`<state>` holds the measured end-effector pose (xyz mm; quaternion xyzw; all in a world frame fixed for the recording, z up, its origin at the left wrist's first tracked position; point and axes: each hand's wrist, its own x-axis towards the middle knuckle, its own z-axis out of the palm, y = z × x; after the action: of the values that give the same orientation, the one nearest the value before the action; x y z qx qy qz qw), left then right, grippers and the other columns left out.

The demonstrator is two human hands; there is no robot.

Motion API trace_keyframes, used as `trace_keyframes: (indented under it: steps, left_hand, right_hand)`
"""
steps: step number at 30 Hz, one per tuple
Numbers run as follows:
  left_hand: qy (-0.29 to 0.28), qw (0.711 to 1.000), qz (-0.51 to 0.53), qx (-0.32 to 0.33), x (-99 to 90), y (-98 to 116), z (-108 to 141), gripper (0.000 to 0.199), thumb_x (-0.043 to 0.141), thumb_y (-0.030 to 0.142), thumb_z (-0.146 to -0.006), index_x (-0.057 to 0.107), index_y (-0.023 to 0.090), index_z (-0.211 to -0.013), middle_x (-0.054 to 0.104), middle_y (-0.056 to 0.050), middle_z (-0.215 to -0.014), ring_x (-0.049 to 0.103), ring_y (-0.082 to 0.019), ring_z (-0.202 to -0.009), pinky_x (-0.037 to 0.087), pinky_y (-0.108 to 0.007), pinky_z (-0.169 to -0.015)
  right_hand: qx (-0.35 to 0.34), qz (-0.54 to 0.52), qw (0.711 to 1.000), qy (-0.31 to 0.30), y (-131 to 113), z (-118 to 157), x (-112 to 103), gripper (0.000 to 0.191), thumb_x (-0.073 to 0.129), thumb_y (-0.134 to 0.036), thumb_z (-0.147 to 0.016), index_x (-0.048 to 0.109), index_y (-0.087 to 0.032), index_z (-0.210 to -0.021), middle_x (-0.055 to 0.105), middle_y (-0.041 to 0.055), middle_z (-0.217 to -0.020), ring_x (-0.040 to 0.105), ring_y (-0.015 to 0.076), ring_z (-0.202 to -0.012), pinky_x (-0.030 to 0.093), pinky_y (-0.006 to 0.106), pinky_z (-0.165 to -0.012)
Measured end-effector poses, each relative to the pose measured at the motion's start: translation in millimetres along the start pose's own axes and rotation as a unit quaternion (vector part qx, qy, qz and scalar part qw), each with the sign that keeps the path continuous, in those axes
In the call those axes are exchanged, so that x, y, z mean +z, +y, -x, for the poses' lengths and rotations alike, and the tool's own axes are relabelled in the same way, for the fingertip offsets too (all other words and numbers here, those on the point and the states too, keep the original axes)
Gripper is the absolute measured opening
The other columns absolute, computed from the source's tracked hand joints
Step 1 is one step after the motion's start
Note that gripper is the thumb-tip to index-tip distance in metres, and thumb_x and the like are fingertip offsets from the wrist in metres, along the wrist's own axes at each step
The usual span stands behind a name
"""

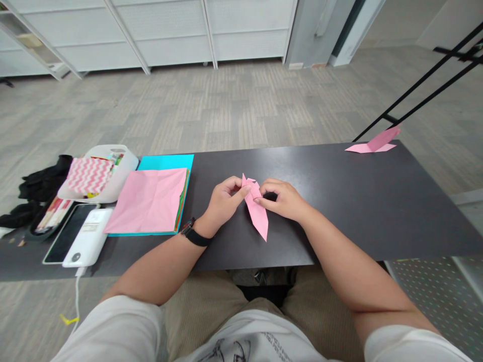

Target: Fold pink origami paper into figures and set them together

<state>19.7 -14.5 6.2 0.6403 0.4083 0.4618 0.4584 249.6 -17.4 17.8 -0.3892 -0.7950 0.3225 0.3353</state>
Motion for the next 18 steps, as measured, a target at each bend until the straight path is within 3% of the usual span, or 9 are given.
trace_keyframes:
  steps: [6,11,15,18]
  left_hand:
    - [0.008,0.999,-0.041,0.023,-0.5,-2.2,1.0,0.031,0.073,0.050,-0.099,0.071,0.021,-0.088,0.070,-0.003,-0.090,0.064,-0.018,-0.087,0.053,-0.033,-0.084]
    - [0.018,0.993,-0.090,0.080,-1.6,4.7,1.7,0.024,0.073,0.042,-0.099,0.070,0.022,-0.088,0.070,-0.002,-0.091,0.064,-0.019,-0.088,0.052,-0.034,-0.088]
    - [-0.011,0.980,-0.179,0.084,-2.0,4.6,-0.9,0.023,0.080,0.041,-0.094,0.072,0.023,-0.106,0.072,-0.004,-0.104,0.066,-0.022,-0.098,0.052,-0.037,-0.094]
    - [-0.048,0.959,-0.269,0.076,-1.9,-2.1,-3.4,0.020,0.081,0.038,-0.093,0.074,0.023,-0.104,0.072,-0.005,-0.109,0.065,-0.026,-0.103,0.050,-0.041,-0.096]
  right_hand:
    - [0.004,0.014,1.000,-0.018,6.0,-0.8,-1.0,0.021,0.073,-0.034,-0.096,0.064,-0.024,-0.080,0.066,0.0016,-0.089,0.064,0.0190,-0.084,0.049,0.035,-0.081]
    - [0.000,0.040,0.999,-0.025,10.1,-1.0,0.0,0.012,0.074,-0.027,-0.094,0.068,-0.025,-0.084,0.069,0.0019,-0.091,0.067,0.0204,-0.088,0.050,0.035,-0.083]
    - [0.010,0.069,0.998,0.003,15.5,-1.0,-1.2,0.013,0.074,-0.024,-0.093,0.067,-0.024,-0.082,0.068,0.0019,-0.089,0.066,0.0206,-0.087,0.048,0.035,-0.082]
    - [0.014,0.077,0.997,0.018,20.7,-0.8,-1.2,0.010,0.074,-0.024,-0.093,0.068,-0.024,-0.084,0.068,0.0020,-0.090,0.065,0.0203,-0.086,0.048,0.035,-0.081]
